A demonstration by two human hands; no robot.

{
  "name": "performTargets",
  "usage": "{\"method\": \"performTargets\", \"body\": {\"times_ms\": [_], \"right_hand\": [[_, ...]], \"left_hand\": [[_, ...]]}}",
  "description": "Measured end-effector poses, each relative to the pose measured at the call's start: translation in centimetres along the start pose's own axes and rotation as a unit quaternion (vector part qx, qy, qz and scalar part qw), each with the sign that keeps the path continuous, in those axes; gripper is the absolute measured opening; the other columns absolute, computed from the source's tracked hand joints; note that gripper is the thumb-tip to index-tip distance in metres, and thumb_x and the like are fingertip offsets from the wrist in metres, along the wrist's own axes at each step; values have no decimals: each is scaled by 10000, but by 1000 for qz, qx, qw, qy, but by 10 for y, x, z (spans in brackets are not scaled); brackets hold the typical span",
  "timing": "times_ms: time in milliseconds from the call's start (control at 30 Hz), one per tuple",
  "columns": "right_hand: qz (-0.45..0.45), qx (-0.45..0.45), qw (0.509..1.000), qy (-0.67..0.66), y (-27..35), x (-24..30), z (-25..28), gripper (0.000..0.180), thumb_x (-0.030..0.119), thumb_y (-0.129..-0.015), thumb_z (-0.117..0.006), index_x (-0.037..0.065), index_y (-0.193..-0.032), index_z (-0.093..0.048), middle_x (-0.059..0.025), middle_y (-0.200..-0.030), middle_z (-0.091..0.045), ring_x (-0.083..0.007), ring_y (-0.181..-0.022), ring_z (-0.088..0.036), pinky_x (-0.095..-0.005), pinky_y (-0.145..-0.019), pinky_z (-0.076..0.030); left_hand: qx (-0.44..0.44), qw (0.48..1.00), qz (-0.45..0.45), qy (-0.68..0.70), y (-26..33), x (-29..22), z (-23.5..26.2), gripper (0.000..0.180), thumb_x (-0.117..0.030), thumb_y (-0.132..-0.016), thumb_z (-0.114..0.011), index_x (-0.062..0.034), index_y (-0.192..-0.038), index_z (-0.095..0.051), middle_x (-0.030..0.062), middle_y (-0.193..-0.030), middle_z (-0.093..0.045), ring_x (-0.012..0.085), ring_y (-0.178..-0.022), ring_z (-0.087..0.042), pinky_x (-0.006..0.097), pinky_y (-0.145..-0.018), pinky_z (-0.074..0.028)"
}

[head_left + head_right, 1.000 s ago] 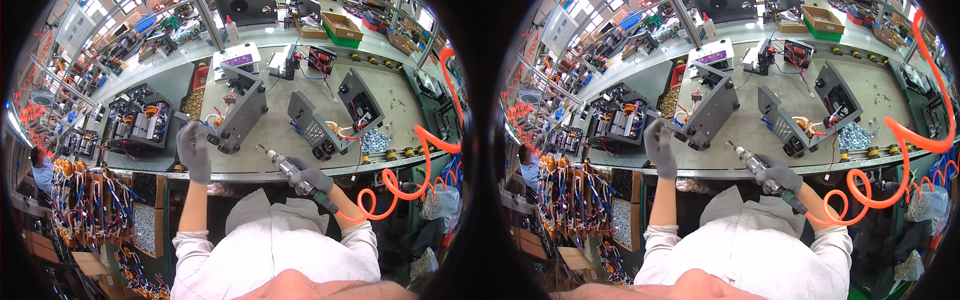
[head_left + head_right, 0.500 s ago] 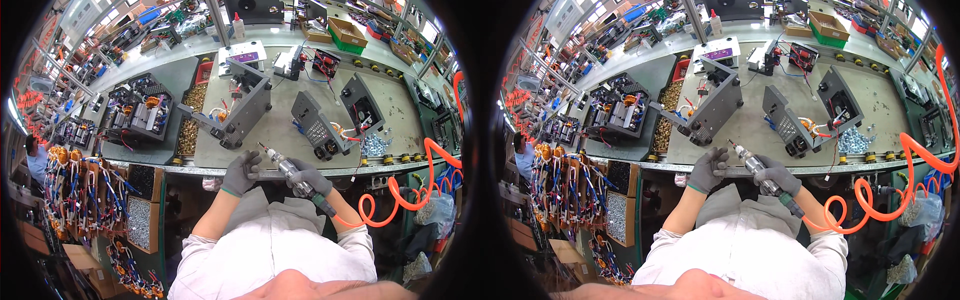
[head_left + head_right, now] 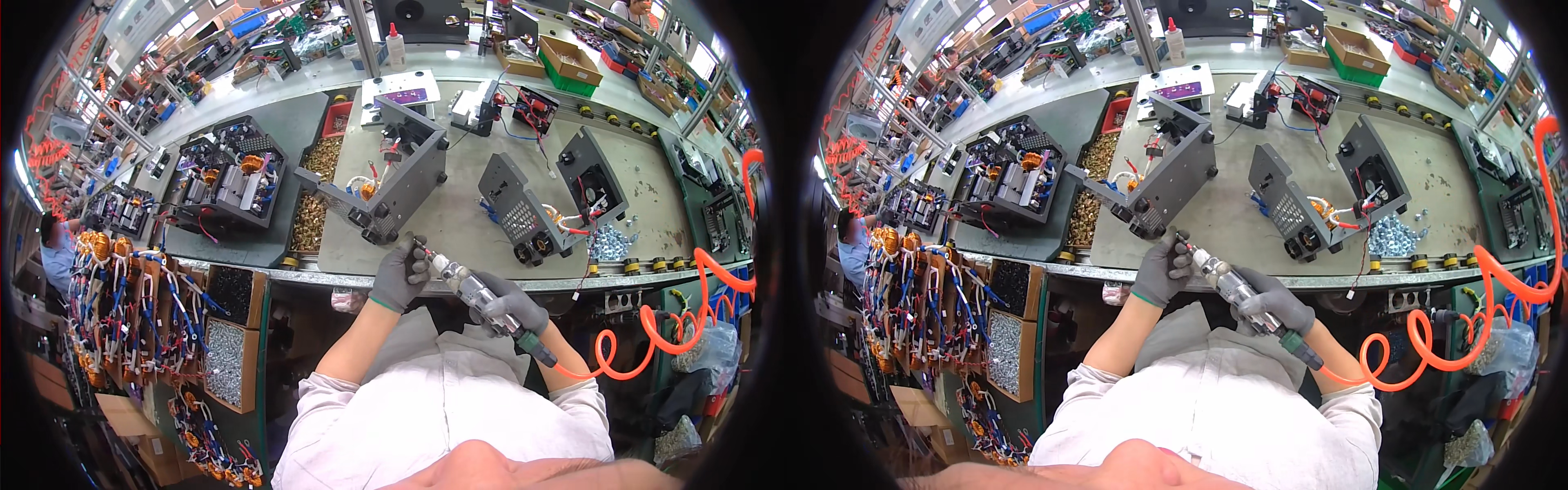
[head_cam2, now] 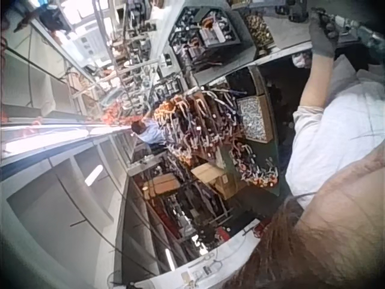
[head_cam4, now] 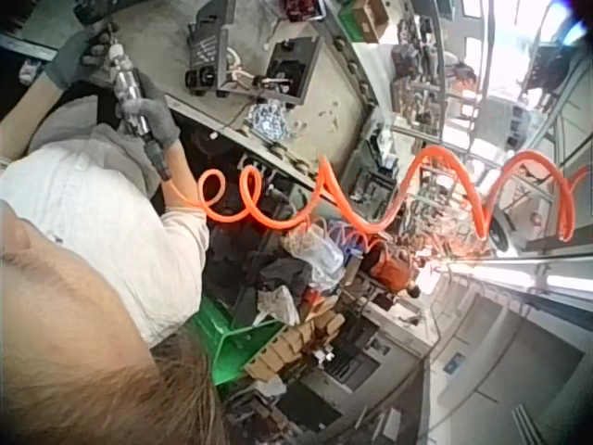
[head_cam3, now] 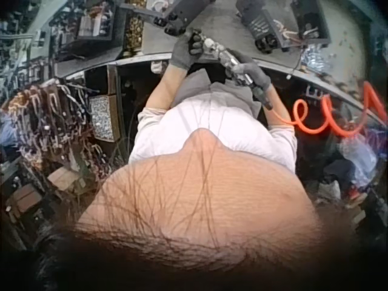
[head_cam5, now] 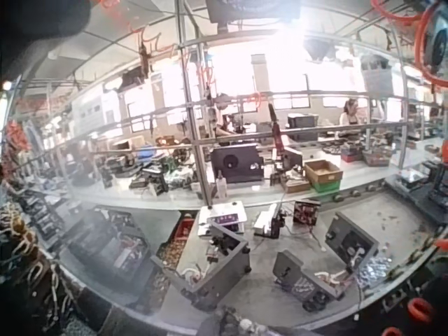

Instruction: The person assembles electronic power supply units on a factory workbench. They use a pneumatic screwdriver to secure internal components and fasten metal casings, while also handling copper wire coils and connecting various wires. The person works on multiple units sequentially, moving them between assembly stations.

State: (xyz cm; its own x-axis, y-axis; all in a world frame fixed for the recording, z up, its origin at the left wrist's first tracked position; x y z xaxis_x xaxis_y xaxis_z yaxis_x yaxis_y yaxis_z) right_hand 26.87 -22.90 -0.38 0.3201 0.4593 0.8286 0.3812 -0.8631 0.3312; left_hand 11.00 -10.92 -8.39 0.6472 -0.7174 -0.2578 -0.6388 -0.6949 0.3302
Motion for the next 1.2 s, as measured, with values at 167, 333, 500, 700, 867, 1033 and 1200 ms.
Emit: {"method": "performTargets", "body": {"times_ms": [167,333,500,700,867,1033,1200], "right_hand": [[-13,3,1000,-15,10,3,-4,812,246,-613,-690,-20,-1329,-417,-101,-897,-549,-140,-614,-572,-270,-525,-493],[17,-33,994,101,8,13,-11,912,151,-581,-704,-2,-1411,-358,-87,-947,-545,-128,-647,-576,-262,-533,-497],[92,-30,990,105,-15,12,-12,906,67,-603,-680,26,-1441,-338,-69,-968,-536,-107,-674,-559,-254,-558,-486],[79,-29,995,58,-38,17,-5,966,172,-585,-744,17,-1441,-324,-96,-1043,-525,-123,-661,-561,-255,-535,-505],[77,-23,996,43,-43,11,0,1011,222,-574,-782,-8,-1439,-311,-115,-1061,-532,-131,-664,-577,-257,-524,-509],[75,-26,996,50,-47,14,2,1015,221,-571,-787,-6,-1440,-314,-119,-1033,-542,-132,-651,-580,-259,-513,-507],[76,-21,996,52,-54,19,3,979,201,-592,-763,-7,-1437,-315,-119,-994,-544,-135,-620,-586,-261,-489,-511]], "left_hand": [[-24,989,-86,-114,11,-4,-22,258,-294,-964,-554,-36,-982,-569,-11,-641,-554,84,-506,-511,196,-375,-333],[-165,888,-179,-391,36,-26,-51,290,-322,-911,-628,-35,-867,-619,-16,-608,-540,69,-446,-464,213,-384,-328],[-130,758,-250,-588,45,-66,-60,294,-299,-882,-668,-25,-776,-653,10,-573,-531,78,-497,-485,235,-447,-355],[-104,196,-626,-748,49,-129,-144,234,-283,-901,-590,-70,-860,-678,78,-730,-638,248,-648,-606,362,-653,-464],[-14,162,-339,-927,-3,-160,-118,346,-353,-921,-442,-116,-809,-669,110,-748,-644,331,-711,-625,449,-702,-457],[7,189,-399,-897,-4,-162,-120,321,-281,-888,-447,-91,-738,-657,125,-682,-620,335,-667,-609,446,-689,-452],[35,205,-423,-882,-2,-163,-118,297,-262,-861,-453,-80,-733,-650,119,-687,-612,329,-667,-602,441,-685,-449]]}}
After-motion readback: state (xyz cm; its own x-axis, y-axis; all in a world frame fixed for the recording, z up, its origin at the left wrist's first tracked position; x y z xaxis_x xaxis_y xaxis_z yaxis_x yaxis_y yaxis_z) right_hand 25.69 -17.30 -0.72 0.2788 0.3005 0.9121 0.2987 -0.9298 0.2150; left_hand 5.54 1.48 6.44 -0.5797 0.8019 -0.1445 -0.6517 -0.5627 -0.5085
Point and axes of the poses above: each hand's wrist, its own y-axis away from the middle knuckle, its own z-axis out of the back of the hand, x = y × z, the point moved 5 cm from there along -y, towards the middle knuckle
